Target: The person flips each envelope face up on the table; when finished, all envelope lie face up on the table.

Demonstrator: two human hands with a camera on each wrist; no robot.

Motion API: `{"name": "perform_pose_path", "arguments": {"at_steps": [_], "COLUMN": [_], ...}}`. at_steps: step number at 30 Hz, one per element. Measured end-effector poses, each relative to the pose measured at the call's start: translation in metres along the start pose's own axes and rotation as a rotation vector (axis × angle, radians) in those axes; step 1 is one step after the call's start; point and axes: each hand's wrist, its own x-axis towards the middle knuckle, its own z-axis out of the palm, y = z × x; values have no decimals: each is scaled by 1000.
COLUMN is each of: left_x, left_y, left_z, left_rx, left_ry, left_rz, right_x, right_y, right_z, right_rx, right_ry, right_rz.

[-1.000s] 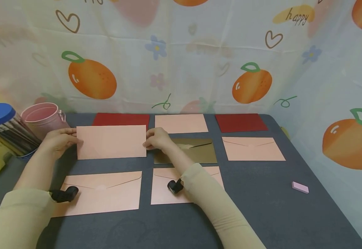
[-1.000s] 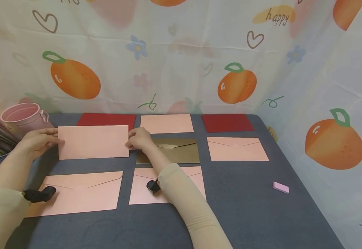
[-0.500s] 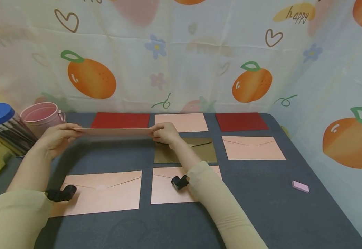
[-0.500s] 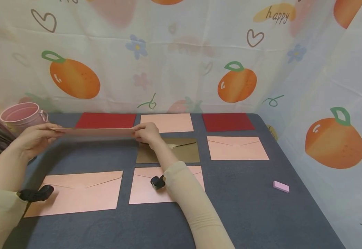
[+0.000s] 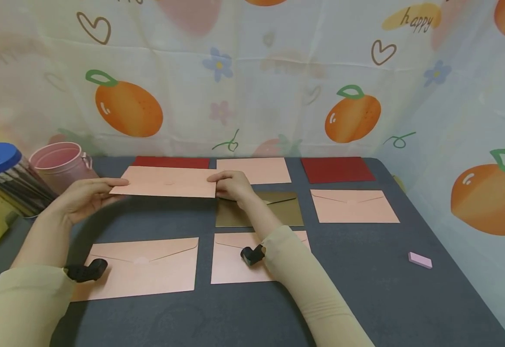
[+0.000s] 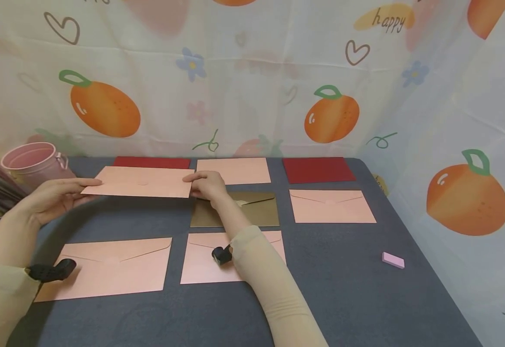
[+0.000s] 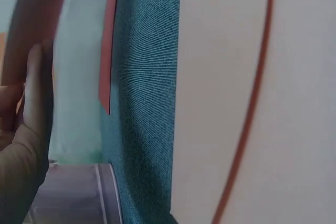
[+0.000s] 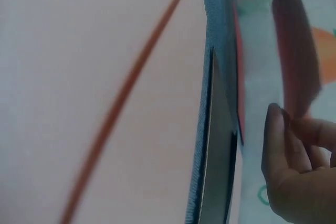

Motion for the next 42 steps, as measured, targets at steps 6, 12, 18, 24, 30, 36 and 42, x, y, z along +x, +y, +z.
{"name": "perform_pose_path", "arguments": {"at_steps": [6, 12, 18, 24, 30, 36, 42], "left_x": [3, 7, 9, 10, 9, 16, 25], "left_y": [-2, -11, -15, -13, -11, -11, -14], "left_z": [-1, -1, 0, 2, 7, 20, 39], "left_rx": [198, 446, 523, 459, 387, 470, 531], "left_ry": [109, 104, 87, 37, 7, -93, -204], "left_rz": [-136, -249, -331, -295, -233, -259, -327], "right_x": [1, 2, 2, 2, 3, 4, 4], "right_y": [2, 7, 7, 6, 6, 5, 4], "right_z": [-1, -4, -6, -9, -8, -7, -8], "right_rx": [-14, -56, -74, -25, -49, -119, -86], "right_ry": [-65, -91, -71, -27, -23, -26, 4], "right_rz": [59, 47, 61, 92, 84, 70, 53]}}
